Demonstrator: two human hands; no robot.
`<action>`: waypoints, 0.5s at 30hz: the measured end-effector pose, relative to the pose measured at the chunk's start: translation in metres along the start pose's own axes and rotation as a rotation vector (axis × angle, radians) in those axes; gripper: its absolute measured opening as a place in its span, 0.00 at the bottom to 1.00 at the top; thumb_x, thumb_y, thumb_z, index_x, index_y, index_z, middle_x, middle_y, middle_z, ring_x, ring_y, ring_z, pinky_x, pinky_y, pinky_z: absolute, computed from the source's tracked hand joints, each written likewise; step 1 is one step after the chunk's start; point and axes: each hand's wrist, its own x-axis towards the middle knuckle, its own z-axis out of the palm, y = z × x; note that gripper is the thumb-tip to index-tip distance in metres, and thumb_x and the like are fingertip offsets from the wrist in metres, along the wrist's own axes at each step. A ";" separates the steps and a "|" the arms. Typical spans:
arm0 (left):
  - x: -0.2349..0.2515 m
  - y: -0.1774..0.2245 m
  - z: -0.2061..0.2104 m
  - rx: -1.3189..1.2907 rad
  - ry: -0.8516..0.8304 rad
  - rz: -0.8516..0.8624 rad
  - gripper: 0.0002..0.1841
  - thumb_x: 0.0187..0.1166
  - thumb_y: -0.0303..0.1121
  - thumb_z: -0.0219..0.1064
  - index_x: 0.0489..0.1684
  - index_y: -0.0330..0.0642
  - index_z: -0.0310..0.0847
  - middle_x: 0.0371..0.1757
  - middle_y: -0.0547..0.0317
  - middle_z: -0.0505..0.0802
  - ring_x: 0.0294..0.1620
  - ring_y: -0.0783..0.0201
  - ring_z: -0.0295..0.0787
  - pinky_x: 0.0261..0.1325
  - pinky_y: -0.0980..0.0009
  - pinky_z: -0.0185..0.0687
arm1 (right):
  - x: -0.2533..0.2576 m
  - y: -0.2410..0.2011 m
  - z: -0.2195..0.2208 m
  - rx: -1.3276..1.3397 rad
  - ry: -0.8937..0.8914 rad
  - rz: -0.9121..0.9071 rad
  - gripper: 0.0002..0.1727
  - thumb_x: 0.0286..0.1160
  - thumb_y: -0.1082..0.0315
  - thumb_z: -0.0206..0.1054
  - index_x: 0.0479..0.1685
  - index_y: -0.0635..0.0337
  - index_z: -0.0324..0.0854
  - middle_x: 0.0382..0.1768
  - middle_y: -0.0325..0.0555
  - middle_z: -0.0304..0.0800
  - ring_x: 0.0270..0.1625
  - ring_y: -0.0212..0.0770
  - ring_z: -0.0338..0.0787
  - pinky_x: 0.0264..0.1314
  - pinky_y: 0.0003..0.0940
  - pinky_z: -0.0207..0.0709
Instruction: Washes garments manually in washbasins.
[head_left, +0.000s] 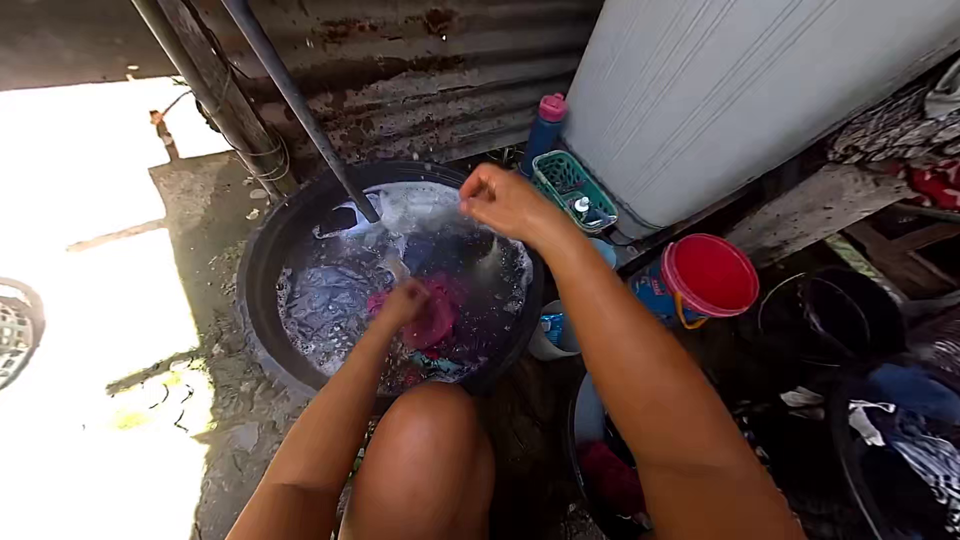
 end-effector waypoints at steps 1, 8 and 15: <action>-0.004 0.013 -0.010 -0.029 0.055 0.050 0.18 0.91 0.35 0.57 0.65 0.27 0.77 0.56 0.29 0.89 0.60 0.36 0.87 0.68 0.36 0.77 | 0.001 0.029 0.039 -0.012 -0.060 0.043 0.24 0.82 0.63 0.68 0.72 0.66 0.76 0.56 0.64 0.90 0.59 0.58 0.91 0.65 0.60 0.80; -0.058 0.034 -0.048 0.052 0.022 0.218 0.22 0.85 0.37 0.67 0.72 0.33 0.75 0.62 0.37 0.89 0.63 0.45 0.88 0.70 0.45 0.80 | -0.013 0.103 0.209 -0.202 -0.385 0.290 0.26 0.85 0.60 0.63 0.81 0.57 0.75 0.79 0.67 0.75 0.81 0.67 0.74 0.80 0.70 0.65; -0.042 -0.027 0.009 -0.017 0.171 0.189 0.78 0.47 0.45 0.92 0.95 0.33 0.23 0.94 0.27 0.44 0.94 0.34 0.46 0.91 0.38 0.49 | -0.014 -0.020 0.095 0.508 0.119 0.069 0.14 0.89 0.63 0.56 0.50 0.68 0.79 0.42 0.56 0.85 0.47 0.47 0.84 0.53 0.49 0.77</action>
